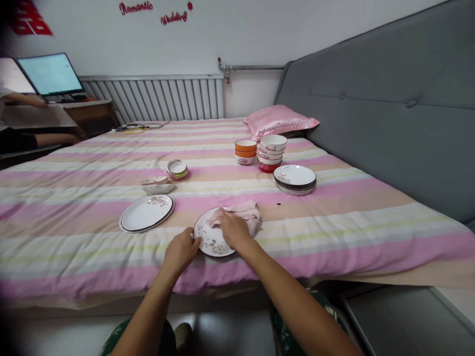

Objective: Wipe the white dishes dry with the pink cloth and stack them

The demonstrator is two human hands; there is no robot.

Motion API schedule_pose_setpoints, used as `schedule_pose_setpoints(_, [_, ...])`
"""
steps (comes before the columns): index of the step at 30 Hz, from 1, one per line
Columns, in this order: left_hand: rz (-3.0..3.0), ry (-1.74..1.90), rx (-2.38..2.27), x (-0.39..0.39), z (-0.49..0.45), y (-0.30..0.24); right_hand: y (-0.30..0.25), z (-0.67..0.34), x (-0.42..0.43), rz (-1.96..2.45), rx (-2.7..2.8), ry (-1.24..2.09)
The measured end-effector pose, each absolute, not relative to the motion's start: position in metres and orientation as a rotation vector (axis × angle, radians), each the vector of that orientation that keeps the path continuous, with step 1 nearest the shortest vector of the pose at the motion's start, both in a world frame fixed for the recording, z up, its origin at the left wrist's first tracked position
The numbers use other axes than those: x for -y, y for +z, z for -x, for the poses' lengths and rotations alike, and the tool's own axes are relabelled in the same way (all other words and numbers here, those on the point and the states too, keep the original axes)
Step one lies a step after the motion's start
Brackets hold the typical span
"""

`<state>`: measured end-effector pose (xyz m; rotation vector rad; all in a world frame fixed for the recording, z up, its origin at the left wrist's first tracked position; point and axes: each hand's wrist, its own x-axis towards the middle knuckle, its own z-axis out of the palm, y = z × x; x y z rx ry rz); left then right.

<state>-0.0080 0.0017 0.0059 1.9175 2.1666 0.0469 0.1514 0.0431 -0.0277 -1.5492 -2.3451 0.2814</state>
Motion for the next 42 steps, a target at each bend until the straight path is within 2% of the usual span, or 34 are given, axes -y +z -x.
schedule_pose_setpoints(14, [-1.919, 0.062, -2.123, -0.006, 0.012, 0.002, -0.014, -0.156, -0.036, 0.829, 2.513, 0.837])
schedule_pose_setpoints(21, [-1.906, 0.073, -2.121, -0.006, 0.011, 0.002, -0.004, -0.174, -0.029, 0.914, 2.414, 1.113])
schedule_pose_setpoints(27, [-1.9, 0.08, -2.108, -0.005, 0.012, 0.004, 0.003, -0.188, -0.026, 1.12, 2.462, 0.985])
schedule_pose_setpoints(38, [-1.903, 0.081, -2.102, -0.004, 0.012, 0.005, 0.014, -0.204, -0.026, 1.711, 2.481, 0.464])
schedule_pose_setpoints(42, [-1.903, 0.074, -2.1, -0.005, 0.012, 0.006, 0.014, -0.206, -0.028, 1.793, 2.439, 0.323])
